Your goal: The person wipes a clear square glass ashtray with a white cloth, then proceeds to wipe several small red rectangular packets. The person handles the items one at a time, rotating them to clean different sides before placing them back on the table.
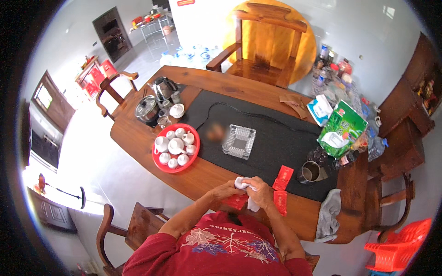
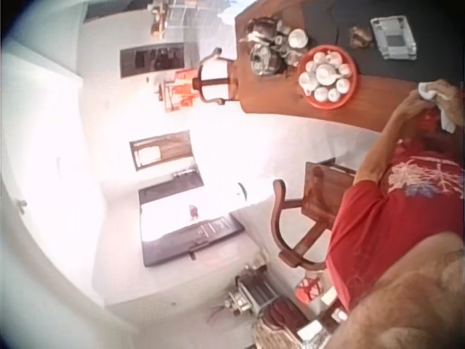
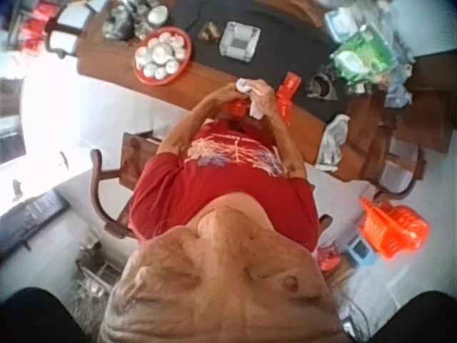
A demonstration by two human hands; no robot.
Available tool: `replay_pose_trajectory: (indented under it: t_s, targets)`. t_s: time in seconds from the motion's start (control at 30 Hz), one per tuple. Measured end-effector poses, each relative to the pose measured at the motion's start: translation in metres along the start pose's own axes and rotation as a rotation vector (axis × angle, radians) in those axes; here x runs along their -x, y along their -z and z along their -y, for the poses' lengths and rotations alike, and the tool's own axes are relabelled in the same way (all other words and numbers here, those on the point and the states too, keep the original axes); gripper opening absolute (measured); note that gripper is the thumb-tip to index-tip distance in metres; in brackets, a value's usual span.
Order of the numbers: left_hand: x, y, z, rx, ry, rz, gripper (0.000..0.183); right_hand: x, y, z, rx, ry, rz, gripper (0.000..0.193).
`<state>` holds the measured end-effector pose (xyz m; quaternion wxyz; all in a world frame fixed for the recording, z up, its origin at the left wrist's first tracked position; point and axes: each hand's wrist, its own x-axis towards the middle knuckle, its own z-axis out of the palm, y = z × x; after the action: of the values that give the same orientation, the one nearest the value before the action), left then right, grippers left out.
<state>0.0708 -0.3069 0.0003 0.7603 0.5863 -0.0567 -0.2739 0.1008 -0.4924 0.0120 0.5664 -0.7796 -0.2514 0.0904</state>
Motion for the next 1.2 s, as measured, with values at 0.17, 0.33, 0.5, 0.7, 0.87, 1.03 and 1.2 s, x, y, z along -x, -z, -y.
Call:
replay_pose_trajectory:
  t_s: [0.17, 0.33, 0.5, 0.7, 0.87, 1.03, 1.2]
  targets:
    - [0.002, -0.018, -0.004, -0.436, -0.556, -0.23, 0.036, -0.016, -0.005, 0.012, 0.398, 0.159, -0.294, 0.028]
    - [-0.042, -0.028, -0.006, 0.999, 0.025, -0.178, 0.053, -0.019, -0.005, 0.032, 0.557, 0.3, -0.358, 0.03]
    - [-0.019, -0.05, -0.034, 0.893, -0.038, -0.24, 0.046, 0.0, -0.019, 0.041, 0.473, 0.313, -0.276, 0.031]
    - [-0.025, -0.059, -0.021, 0.539, -0.326, -0.542, 0.044, -0.028, -0.014, 0.051, 0.428, 0.287, -0.307, 0.024]
    - [-0.028, -0.016, 0.003, 0.469, -0.211, -0.316, 0.125, -0.041, -0.008, 0.043, 0.215, 0.162, -0.151, 0.019]
    - [0.018, -0.048, -0.031, 0.276, -0.263, -0.354, 0.126, -0.034, -0.019, 0.07, 0.213, 0.295, -0.093, 0.019]
    - [0.044, -0.076, -0.068, -0.023, -0.333, -0.409, 0.128, -0.036, -0.018, 0.053, 0.011, 0.035, -0.235, 0.014]
